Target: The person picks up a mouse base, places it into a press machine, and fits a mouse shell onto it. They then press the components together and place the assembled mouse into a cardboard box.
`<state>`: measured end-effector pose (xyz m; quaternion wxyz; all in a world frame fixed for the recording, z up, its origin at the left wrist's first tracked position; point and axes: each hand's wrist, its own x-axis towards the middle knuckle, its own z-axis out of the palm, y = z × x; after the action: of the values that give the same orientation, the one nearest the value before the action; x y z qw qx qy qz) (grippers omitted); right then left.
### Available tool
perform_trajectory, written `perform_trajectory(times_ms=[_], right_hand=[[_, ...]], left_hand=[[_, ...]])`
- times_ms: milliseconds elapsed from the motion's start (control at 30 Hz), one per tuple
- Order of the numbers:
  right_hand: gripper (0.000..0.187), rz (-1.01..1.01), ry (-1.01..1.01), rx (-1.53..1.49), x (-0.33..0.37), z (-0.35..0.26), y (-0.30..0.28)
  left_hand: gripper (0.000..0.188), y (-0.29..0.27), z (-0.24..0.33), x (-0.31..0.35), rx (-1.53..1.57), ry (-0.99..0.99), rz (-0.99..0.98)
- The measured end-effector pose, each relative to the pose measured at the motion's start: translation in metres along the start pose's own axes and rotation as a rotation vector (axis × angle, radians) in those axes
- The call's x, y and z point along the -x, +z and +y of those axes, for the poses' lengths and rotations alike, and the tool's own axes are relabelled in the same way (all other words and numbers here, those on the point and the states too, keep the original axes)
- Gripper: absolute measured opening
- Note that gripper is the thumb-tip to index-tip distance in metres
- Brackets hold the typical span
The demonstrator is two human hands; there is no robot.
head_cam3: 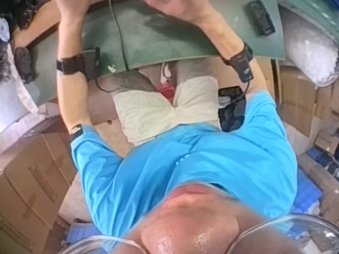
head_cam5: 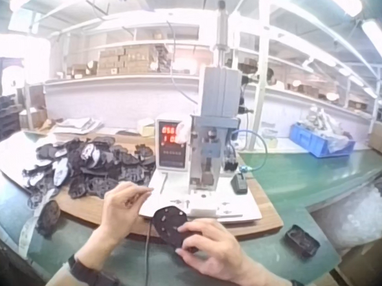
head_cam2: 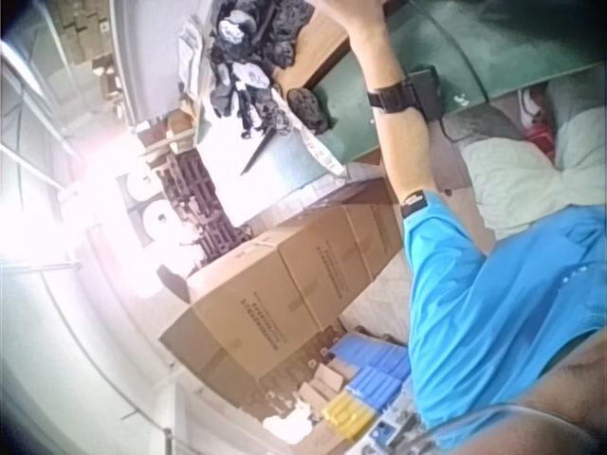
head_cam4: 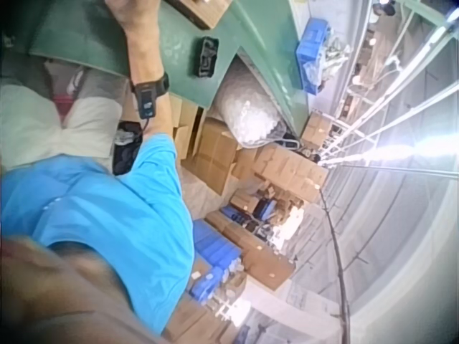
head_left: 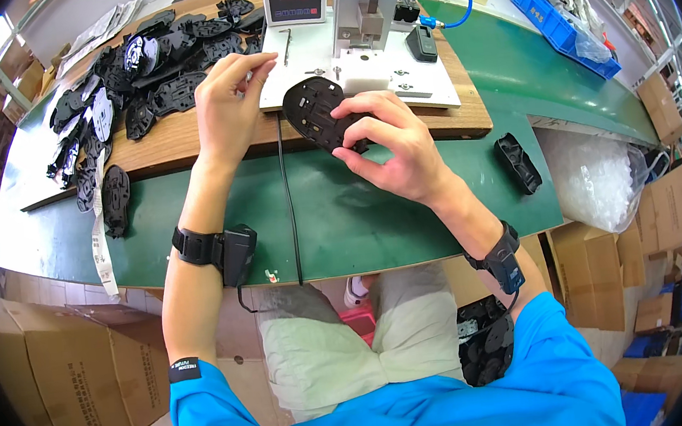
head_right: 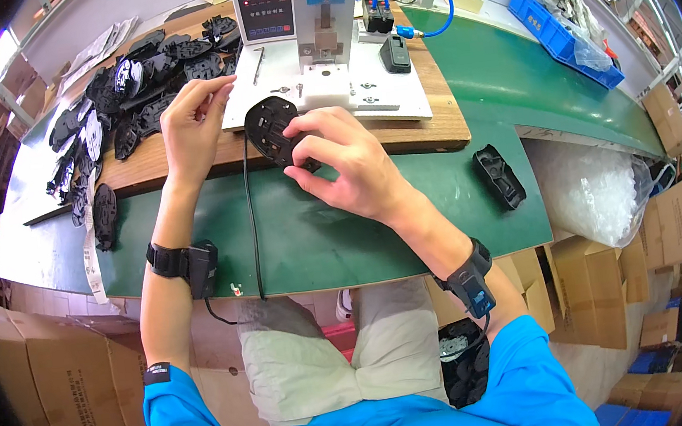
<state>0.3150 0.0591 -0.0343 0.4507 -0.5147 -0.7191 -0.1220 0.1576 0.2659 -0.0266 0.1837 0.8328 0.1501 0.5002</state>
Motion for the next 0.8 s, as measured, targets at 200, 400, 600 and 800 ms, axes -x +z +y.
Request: perform_trajectory(times_ms=[200, 400, 600, 800], right_hand=[[0.026, -0.051, 0.012, -0.028, 0.0, 0.0, 0.0], [0.024, -0.056, 0.052, -0.053, 0.001, 0.004, 0.002], [0.019, -0.036, 0.044, -0.041, 0.002, 0.004, -0.001], [0.015, 0.119, -0.008, -0.008, -0.002, 0.002, -0.01]], left_hand=[[0.054, 0.012, -0.028, 0.008, -0.118, -0.002, -0.057], [0.049, -0.004, -0.035, -0.001, -0.071, -0.086, -0.045], [0.03, -0.008, -0.035, 0.008, -0.391, -0.056, -0.127], [0.031, -0.013, -0.036, 0.014, -0.614, -0.232, -0.353]])
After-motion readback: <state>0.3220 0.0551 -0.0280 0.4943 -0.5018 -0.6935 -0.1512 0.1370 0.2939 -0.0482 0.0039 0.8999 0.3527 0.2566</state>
